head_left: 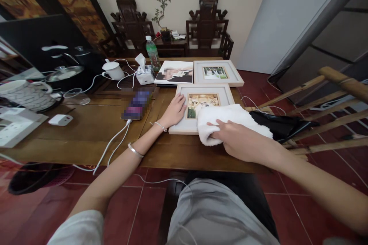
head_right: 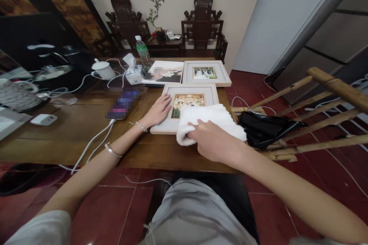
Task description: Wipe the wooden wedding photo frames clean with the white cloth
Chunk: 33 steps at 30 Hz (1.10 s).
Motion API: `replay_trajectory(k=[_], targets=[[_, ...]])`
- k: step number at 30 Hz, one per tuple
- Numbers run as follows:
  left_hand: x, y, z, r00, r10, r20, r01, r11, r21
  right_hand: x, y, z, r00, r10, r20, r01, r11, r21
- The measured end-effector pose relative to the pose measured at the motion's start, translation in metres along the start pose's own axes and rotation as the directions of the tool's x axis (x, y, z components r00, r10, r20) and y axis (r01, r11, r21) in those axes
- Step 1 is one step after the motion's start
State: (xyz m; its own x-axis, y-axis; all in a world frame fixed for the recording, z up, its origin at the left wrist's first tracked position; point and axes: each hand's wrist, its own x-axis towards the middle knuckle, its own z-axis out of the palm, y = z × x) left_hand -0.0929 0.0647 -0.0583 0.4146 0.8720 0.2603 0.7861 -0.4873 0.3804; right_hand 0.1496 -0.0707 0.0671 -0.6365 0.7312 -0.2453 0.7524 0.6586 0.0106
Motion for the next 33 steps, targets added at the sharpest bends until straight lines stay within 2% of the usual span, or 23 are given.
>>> replay_trajectory(k=[3, 6, 9, 13, 15, 18, 23, 26, 30, 33], targets=[[0.001, -0.001, 0.000, 1.000, 0.008, -0.006, -0.008, 1.000, 0.000, 0.020, 0.018, 0.019, 0.997, 0.048, -0.060, -0.047, 0.999, 0.023], [0.001, -0.003, 0.001, 1.000, 0.013, -0.011, -0.013, 1.000, -0.003, 0.052, 0.053, 0.036, 0.976, 0.116, -0.182, -0.113, 0.993, 0.030], [0.000, -0.003, 0.000, 1.000, 0.019, -0.012, -0.020, 1.000, -0.015, 0.084, 0.087, 0.040, 0.937, 0.173, -0.303, -0.182, 0.983, -0.001], [-0.001, -0.005, 0.000, 1.000, 0.017, -0.001, -0.017, 1.000, -0.012, 0.111, 0.106, 0.038, 0.914, 0.226, -0.337, -0.265, 0.962, -0.073], [-0.001, -0.006, 0.001, 1.000, 0.021, -0.008, -0.021, 1.000, -0.012, 0.113, 0.102, 0.040, 0.918, 0.227, -0.326, -0.277, 0.954, -0.112], [0.000, -0.007, 0.002, 0.999, 0.031, -0.022, -0.032, 0.999, -0.024, 0.100, 0.085, 0.042, 0.939, 0.196, -0.281, -0.245, 0.958, -0.149], [0.000, -0.004, 0.002, 1.000, 0.021, -0.013, -0.021, 0.999, -0.030, 0.046, 0.044, 0.026, 0.990, 0.104, -0.093, -0.114, 0.987, -0.112], [-0.001, -0.003, 0.001, 1.000, 0.019, -0.014, -0.019, 0.999, -0.027, 0.015, 0.020, 0.015, 0.999, 0.033, -0.009, -0.034, 0.998, -0.052], [-0.001, -0.003, 0.002, 0.999, 0.034, -0.025, -0.035, 0.999, -0.024, 0.005, 0.010, 0.020, 0.999, 0.009, -0.053, -0.009, 1.000, 0.010], [0.000, -0.005, 0.003, 0.999, 0.039, -0.027, -0.039, 0.999, -0.020, 0.022, 0.025, 0.035, 0.992, 0.060, -0.109, -0.057, 0.998, 0.026]])
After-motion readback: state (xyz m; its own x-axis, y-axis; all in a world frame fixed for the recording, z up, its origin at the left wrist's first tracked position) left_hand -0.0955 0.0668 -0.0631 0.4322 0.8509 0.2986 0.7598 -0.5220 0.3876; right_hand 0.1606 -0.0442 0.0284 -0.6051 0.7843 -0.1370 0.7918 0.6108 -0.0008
